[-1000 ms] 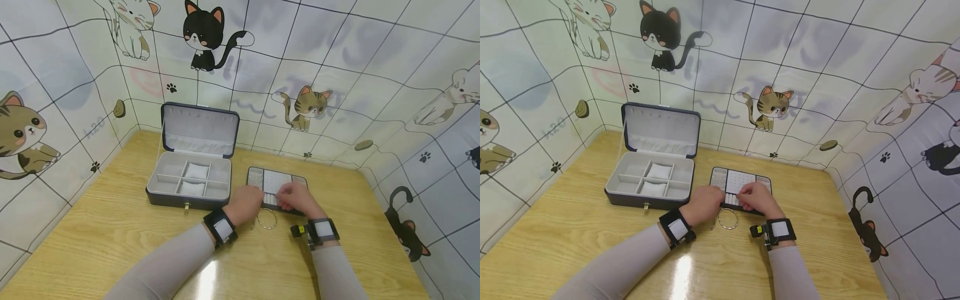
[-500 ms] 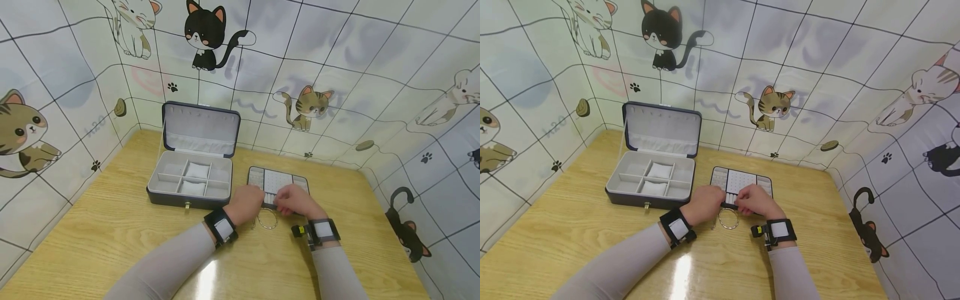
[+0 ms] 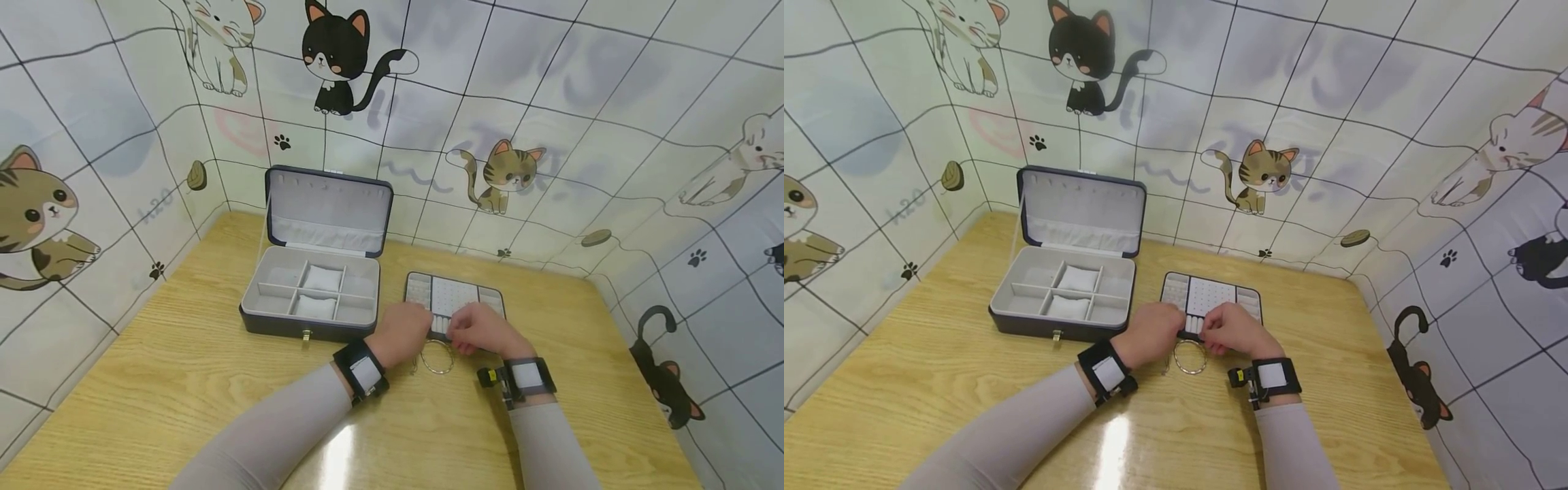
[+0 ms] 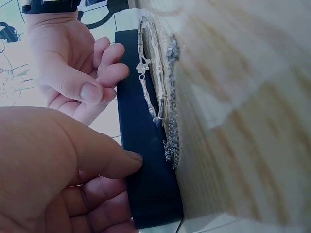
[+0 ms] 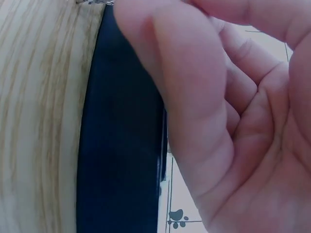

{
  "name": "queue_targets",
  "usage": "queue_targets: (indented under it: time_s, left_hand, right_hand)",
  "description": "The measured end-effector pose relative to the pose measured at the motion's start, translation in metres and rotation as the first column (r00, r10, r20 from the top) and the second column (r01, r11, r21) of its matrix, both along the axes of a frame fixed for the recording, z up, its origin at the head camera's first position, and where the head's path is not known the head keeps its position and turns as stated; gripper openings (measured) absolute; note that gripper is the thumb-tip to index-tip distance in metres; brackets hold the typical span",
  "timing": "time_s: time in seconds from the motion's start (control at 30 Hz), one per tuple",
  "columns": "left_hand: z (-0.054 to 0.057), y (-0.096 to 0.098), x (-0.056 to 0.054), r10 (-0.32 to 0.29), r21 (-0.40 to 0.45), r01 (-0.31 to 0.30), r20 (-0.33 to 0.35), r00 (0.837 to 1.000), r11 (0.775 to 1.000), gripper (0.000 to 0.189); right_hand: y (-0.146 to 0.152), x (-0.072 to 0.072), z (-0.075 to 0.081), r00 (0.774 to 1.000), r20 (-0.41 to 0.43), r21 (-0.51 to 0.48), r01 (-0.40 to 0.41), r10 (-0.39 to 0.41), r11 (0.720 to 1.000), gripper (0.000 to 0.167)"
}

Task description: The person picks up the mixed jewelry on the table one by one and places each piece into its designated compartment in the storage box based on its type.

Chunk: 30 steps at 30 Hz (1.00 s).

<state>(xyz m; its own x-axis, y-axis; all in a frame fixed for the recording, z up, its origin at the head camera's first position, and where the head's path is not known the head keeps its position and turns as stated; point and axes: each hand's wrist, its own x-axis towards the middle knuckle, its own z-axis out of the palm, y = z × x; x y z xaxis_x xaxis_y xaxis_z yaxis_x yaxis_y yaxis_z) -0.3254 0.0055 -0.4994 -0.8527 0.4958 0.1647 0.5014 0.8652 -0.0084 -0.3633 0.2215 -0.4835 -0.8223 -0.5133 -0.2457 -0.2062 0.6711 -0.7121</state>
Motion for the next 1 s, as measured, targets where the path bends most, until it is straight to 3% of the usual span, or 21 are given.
queue_targets:
  time_s: [0.43, 1.0]
  left_hand:
    - [0.0003, -0.0011, 0.0017, -0.015, 0.005, 0.016, -0.024, 1.0, 1.0, 0.006]
    - [0.0014, -0.0025, 0.0007, -0.018, 0.016, 0.018, -0.039, 0.999, 1.0, 0.007]
  right_hand:
    - [-0.0024, -0.0002, -0.0016, 0.991, 0.033, -0.07, -0.129, 0.132, 0.989, 0.009]
    - [-0.0009, -0.0028, -0.0026, 0.994, 0.039, -0.066, -0.101, 0.104, 0.993, 0.01]
